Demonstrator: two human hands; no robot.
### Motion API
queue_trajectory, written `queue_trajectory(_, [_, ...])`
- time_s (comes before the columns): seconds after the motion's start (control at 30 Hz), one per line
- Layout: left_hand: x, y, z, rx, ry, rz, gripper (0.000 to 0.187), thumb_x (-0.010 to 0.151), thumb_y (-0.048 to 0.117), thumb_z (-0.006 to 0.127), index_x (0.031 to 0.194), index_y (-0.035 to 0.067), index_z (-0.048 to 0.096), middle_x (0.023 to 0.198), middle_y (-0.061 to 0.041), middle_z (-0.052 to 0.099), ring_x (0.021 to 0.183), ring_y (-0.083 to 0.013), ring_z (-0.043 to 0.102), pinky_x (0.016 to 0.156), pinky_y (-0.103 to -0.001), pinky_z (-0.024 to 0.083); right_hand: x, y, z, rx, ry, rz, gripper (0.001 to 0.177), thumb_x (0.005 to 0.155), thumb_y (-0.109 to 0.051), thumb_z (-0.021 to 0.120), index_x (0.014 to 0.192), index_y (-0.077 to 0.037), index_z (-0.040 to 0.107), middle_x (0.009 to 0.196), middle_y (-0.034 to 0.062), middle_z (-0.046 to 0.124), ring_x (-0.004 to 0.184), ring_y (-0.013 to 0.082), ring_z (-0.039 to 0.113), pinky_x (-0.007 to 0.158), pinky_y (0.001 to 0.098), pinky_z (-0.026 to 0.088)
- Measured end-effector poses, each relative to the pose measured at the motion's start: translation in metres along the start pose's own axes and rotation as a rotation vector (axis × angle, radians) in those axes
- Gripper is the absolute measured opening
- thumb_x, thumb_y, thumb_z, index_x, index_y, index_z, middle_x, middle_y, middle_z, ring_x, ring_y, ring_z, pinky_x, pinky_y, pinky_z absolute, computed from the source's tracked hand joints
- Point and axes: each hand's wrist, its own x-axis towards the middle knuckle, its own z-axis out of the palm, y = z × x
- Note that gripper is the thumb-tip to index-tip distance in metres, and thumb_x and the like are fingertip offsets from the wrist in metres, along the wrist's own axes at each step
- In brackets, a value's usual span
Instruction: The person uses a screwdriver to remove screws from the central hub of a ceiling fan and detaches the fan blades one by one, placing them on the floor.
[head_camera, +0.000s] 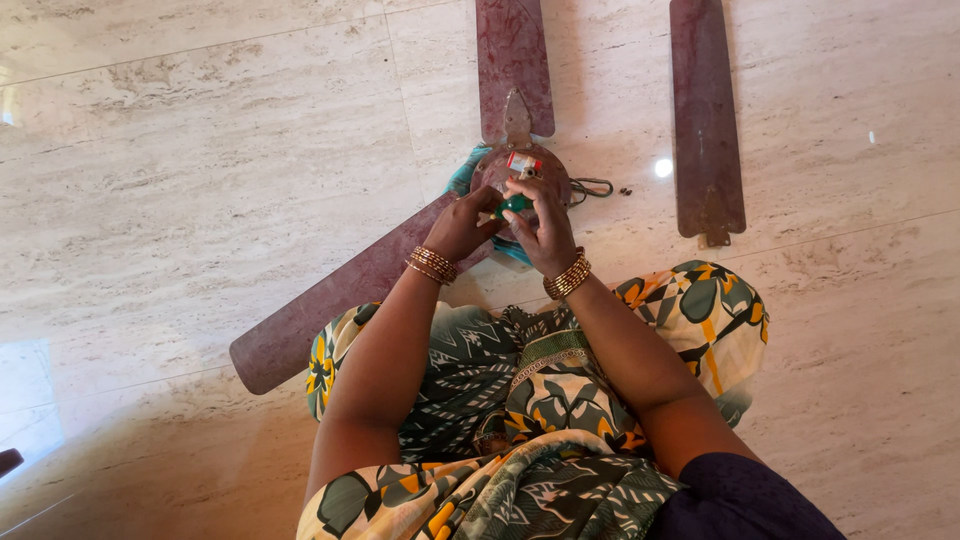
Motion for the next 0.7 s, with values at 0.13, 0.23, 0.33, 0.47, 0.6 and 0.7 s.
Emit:
queue_trajectory(0.13, [-0.0003,-0.0007,0.0004,0.021,0.004,-0.006,0.035,0.087,0.02,0.078,0.116,0.006,0.063,0.114,-0.013,0.074,0.109,-0.0284,0.072,0.09,-0.041,0.057,0.0003,-0.0017,-0.0001,0.038,-0.009,0.031,0.044,0.099,-0.006,0.071,0.139,-0.006,0.055,0.124,0.0109,0.067,0.119,0.0269,0.064,0.106,0.0411,0.05])
queue_trajectory(0.23, [0.0,-0.001,-0.0001,0.025,-0.007,0.007,0.034,0.088,0.02,0.077,0.116,0.007,0.063,0.115,-0.013,0.074,0.109,-0.0281,0.073,0.091,-0.041,0.058,0.0004,-0.001,-0.0009,0.059,-0.015,0.055,0.044,0.099,-0.008,0.072,0.139,-0.006,0.055,0.123,0.0103,0.068,0.117,0.0266,0.065,0.105,0.0403,0.051])
queue_trajectory(0.33, [-0.0003,-0.0008,-0.0005,0.021,-0.005,0.012,0.035,0.088,0.02,0.077,0.118,0.007,0.063,0.117,-0.013,0.074,0.11,-0.028,0.072,0.09,-0.041,0.058,0.0003,0.0009,-0.0021,0.05,-0.013,0.066,0.042,0.098,-0.008,0.073,0.136,-0.006,0.056,0.124,0.0115,0.067,0.117,0.0274,0.065,0.103,0.0403,0.051])
queue_trajectory(0.47, [-0.0002,-0.0017,0.0,0.02,0.005,0.005,0.035,0.089,0.02,0.077,0.117,0.006,0.062,0.115,-0.013,0.075,0.11,-0.028,0.073,0.09,-0.041,0.058,0.0012,0.0024,-0.0012,0.051,-0.024,0.077,0.036,0.099,-0.008,0.072,0.134,-0.008,0.06,0.128,0.0129,0.066,0.119,0.0276,0.065,0.102,0.039,0.053])
queue_trajectory(0.6, [0.0007,-0.0027,0.0014,0.003,0.009,0.022,0.036,0.089,0.019,0.076,0.119,0.006,0.062,0.116,-0.014,0.074,0.109,-0.0295,0.072,0.09,-0.042,0.058,0.0022,0.0004,-0.0049,0.074,-0.064,0.04,0.037,0.1,-0.005,0.068,0.137,-0.007,0.06,0.128,0.0106,0.067,0.122,0.0285,0.065,0.106,0.0405,0.052])
queue_trajectory(0.7, [-0.0002,-0.0028,0.0014,0.036,0.002,0.004,0.036,0.088,0.019,0.076,0.119,0.007,0.063,0.115,-0.013,0.074,0.107,-0.0298,0.073,0.089,-0.042,0.058,0.0043,-0.0024,-0.0044,0.067,-0.039,-0.002,0.037,0.1,-0.006,0.069,0.136,-0.008,0.06,0.13,0.0125,0.065,0.121,0.0294,0.064,0.104,0.0406,0.052])
